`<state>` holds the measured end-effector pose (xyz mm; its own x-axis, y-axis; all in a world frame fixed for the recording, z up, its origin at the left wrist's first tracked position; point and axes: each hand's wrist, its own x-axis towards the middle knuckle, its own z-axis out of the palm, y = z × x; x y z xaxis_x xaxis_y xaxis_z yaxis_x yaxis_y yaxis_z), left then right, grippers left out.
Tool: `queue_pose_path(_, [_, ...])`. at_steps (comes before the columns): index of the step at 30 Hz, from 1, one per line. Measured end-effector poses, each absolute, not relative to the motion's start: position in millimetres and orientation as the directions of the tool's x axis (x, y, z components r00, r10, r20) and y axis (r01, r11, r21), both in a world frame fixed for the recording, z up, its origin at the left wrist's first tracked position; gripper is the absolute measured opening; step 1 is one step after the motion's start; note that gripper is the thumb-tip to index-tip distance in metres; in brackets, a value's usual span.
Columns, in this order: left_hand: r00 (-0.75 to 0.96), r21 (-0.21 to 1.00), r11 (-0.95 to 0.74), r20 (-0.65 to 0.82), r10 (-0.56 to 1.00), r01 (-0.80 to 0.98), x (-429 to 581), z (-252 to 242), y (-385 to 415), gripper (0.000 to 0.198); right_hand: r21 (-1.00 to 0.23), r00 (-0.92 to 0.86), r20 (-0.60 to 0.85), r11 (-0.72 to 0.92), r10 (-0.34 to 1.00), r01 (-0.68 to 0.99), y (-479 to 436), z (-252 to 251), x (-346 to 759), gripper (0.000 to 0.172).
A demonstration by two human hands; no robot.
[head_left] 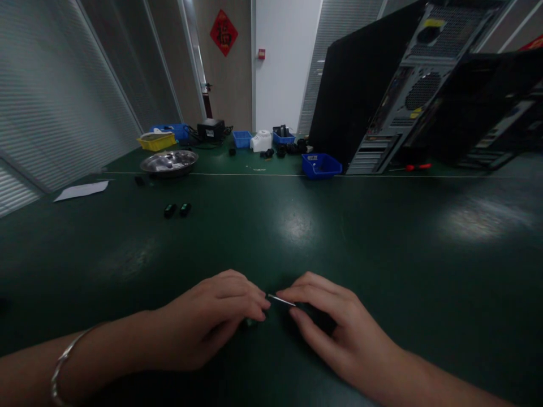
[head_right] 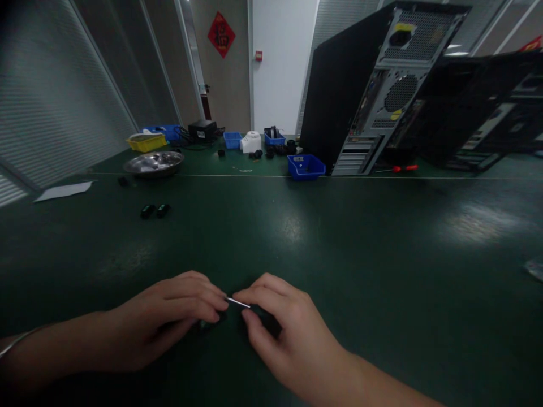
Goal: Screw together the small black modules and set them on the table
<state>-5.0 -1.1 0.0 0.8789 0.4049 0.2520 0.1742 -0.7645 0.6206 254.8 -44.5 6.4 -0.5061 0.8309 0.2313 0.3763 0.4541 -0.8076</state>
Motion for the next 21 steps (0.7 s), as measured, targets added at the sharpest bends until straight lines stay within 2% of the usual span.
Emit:
queue_pose_path(6, [0.858, 0.554, -0.795, 0.257, 0.445, 0.247, -1.1, 2.8, -1.1, 0.02, -0.808, -0.5, 0.231, 0.451, 0.835, 0.379, -44.0, 5.3, 255.0, 0.027])
queue_pose_path(14, [0.864, 0.584, -0.786, 0.27, 0.426, 0.205, -4.3, -4.6, 0.7, 0.016, -0.808, -0.51, 0.227, 0.453, 0.83, 0.377, -44.3, 5.9, 254.4, 0.028])
queue_pose_path(21, [0.849, 0.485, -0.846, 0.331, 0.412, 0.221, -4.9, -5.2, 1.7, 0.009, -0.803, -0.539, 0.222, 0.466, 0.813, 0.372, -44.8, 6.9, 255.9, 0.027])
